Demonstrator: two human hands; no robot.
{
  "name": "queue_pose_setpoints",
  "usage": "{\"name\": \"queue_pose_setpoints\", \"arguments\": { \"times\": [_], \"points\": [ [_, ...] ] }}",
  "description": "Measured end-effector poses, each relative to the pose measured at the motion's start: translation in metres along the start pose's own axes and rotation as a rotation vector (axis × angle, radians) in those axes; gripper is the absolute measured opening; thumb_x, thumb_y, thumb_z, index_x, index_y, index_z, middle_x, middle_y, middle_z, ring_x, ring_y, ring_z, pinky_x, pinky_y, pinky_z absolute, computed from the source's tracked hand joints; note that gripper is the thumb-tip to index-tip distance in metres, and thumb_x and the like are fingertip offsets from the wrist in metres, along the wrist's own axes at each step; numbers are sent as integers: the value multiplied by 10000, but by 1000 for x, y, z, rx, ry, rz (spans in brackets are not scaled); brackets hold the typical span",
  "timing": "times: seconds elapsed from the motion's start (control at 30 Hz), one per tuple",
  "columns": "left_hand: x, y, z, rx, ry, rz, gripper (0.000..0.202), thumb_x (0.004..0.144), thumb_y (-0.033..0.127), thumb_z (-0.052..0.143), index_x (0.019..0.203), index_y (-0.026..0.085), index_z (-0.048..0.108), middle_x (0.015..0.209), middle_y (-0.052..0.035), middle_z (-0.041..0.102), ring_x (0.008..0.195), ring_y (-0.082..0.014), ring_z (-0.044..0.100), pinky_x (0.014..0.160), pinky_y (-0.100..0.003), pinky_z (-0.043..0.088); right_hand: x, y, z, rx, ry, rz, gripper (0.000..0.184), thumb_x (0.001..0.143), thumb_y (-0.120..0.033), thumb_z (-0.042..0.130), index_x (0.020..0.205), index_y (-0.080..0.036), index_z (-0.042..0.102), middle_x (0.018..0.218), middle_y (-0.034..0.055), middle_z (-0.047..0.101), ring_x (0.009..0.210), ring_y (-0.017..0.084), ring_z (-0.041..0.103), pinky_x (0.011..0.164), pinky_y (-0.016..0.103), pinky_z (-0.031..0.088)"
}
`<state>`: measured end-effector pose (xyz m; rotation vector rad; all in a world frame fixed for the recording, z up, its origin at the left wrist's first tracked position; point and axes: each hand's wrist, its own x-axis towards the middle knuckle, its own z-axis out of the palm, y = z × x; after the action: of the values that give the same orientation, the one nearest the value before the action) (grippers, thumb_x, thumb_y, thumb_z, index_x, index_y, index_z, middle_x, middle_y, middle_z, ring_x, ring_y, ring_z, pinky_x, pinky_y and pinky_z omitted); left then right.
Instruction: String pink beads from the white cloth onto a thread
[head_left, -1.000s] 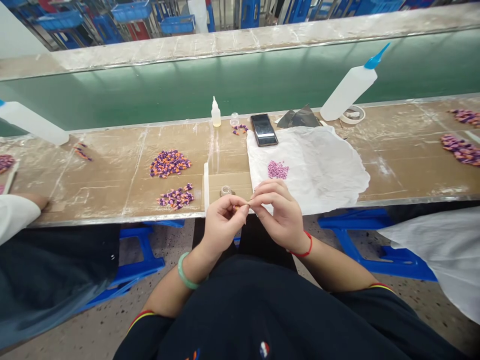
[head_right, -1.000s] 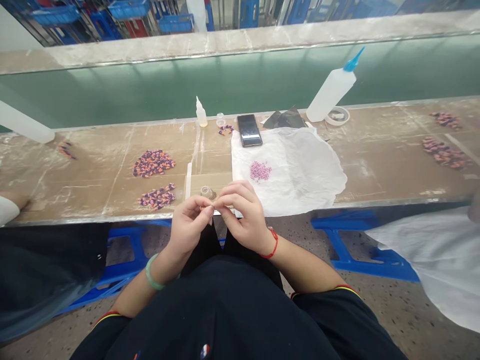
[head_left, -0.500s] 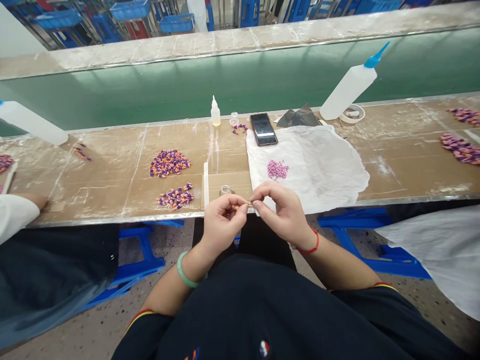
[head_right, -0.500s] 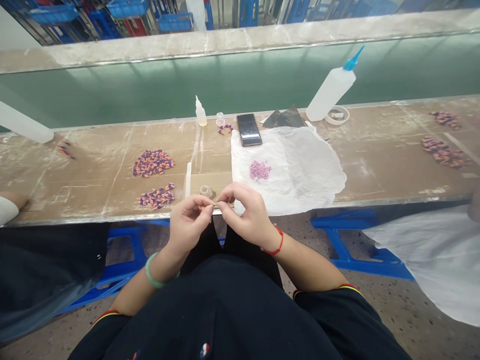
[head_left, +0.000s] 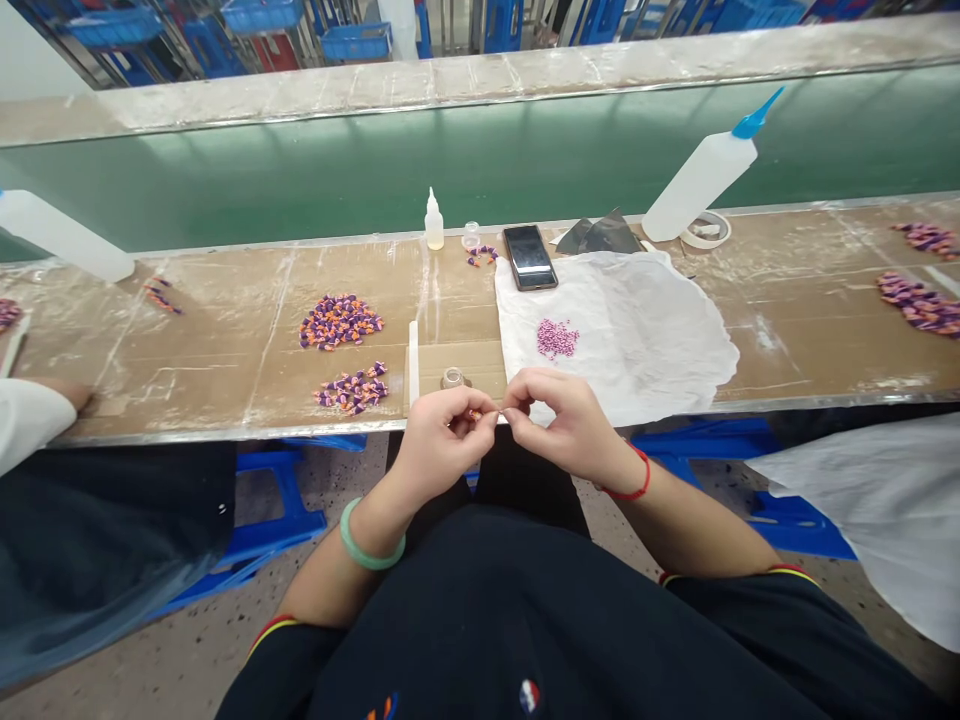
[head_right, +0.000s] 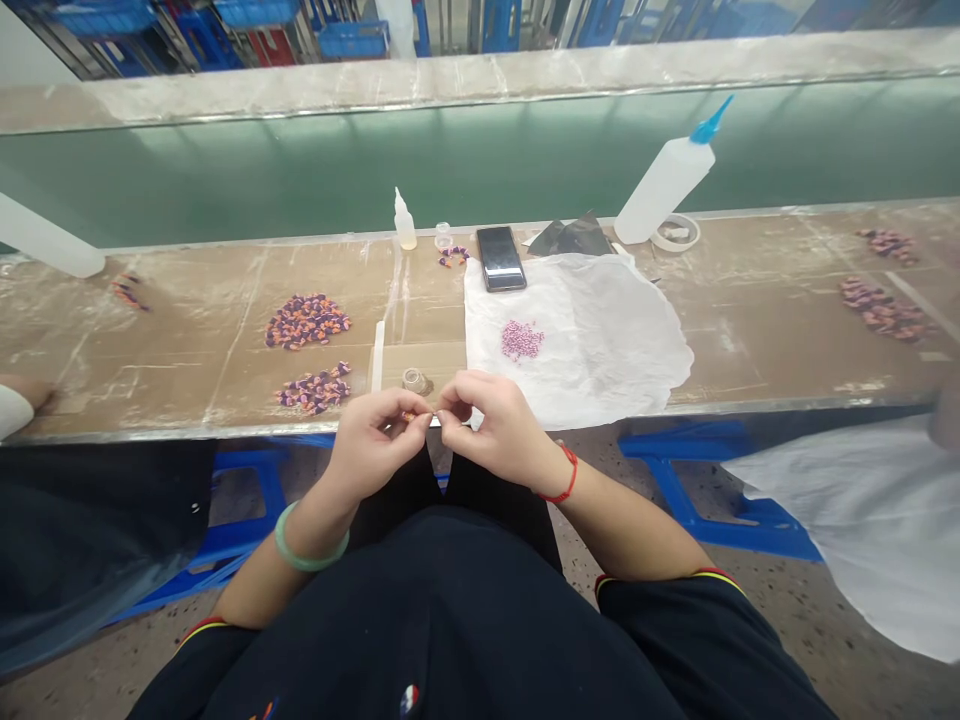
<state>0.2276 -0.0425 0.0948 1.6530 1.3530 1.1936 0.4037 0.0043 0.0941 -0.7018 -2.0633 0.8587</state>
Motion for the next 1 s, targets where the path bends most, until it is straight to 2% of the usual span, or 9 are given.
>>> {"name": "queue_pose_setpoints", "arguments": {
  "times": [0.17, 0.27, 0.37, 0.47, 0.53, 0.63, 0.77, 0.9, 1.0],
  "points": [
    [0, -4, -7, -44, -43, -36, 105, 771, 214, 647, 674, 174, 658, 508, 34, 521, 438, -78, 380, 437, -211, 298, 3, 3, 5, 102, -38, 52, 116, 793, -122, 566, 717, -206, 541, 670, -17, 581, 600, 119, 521, 569, 245, 453],
    [-1, -8, -11, -176, -51, -102, 135, 801, 265, 673, 704, 172, 658, 551, 14, 570, 467, -89, 445, 457, -216, 347, 6, 2, 8, 214, -90, 115, 97, 809, -140, 558, 734, -201, 558, 682, -9, 598, 602, 122, 545, 569, 249, 475],
    [-2, -13, -17, -338, -21, -147, 200, 812, 354, 726, 767, 168, 666, 581, 4, 603, 504, -104, 525, 494, -221, 417, 10, 0, 8, 316, -141, 158, 93, 836, -158, 549, 753, -201, 554, 681, -9, 591, 585, 123, 553, 552, 252, 477],
    [-6, -23, -24, -435, 29, -179, 285, 804, 434, 761, 773, 167, 666, 571, 3, 614, 502, -102, 540, 502, -220, 442, 16, 2, 8, 316, -166, 139, 104, 861, -159, 538, 766, -204, 538, 691, -10, 583, 585, 122, 548, 553, 252, 469],
    [-10, -32, -28, -472, 60, -217, 308, 793, 455, 775, 771, 167, 669, 568, 0, 630, 479, -93, 524, 475, -214, 430, 23, 10, 10, 217, -170, 89, 121, 877, -157, 522, 766, -206, 531, 699, -8, 577, 602, 123, 537, 569, 250, 454],
    [-17, -46, -33, -514, 101, -288, 307, 755, 440, 807, 809, 162, 689, 602, -16, 676, 461, -89, 522, 444, -209, 427, 36, 33, 14, -46, -194, 0, 125, 870, -155, 503, 756, -208, 509, 700, -4, 554, 625, 134, 510, 592, 257, 416],
    [-25, -57, -38, -519, 133, -369, 297, 709, 390, 833, 823, 157, 689, 620, -25, 703, 464, -92, 540, 439, -207, 443, 55, 61, 21, -402, -367, -24, 133, 801, -123, 498, 716, -214, 452, 684, 5, 513, 629, 156, 460, 604, 282, 349],
    [-28, -59, -41, -499, 124, -406, 261, 704, 353, 825, 768, 161, 659, 592, -14, 688, 495, -99, 572, 458, -198, 444, 66, 69, 28, -585, -553, -40, 112, 834, -124, 509, 749, -197, 507, 730, 38, 568, 658, 177, 482, 623, 296, 333],
    [-29, -60, -41, -509, 121, -402, 248, 706, 345, 820, 749, 167, 653, 593, -20, 693, 524, -114, 605, 472, -203, 458, 71, 66, 31, -677, -604, -63, 113, 865, -131, 524, 768, -184, 546, 763, 65, 605, 683, 195, 512, 625, 305, 327]
  ]
}}
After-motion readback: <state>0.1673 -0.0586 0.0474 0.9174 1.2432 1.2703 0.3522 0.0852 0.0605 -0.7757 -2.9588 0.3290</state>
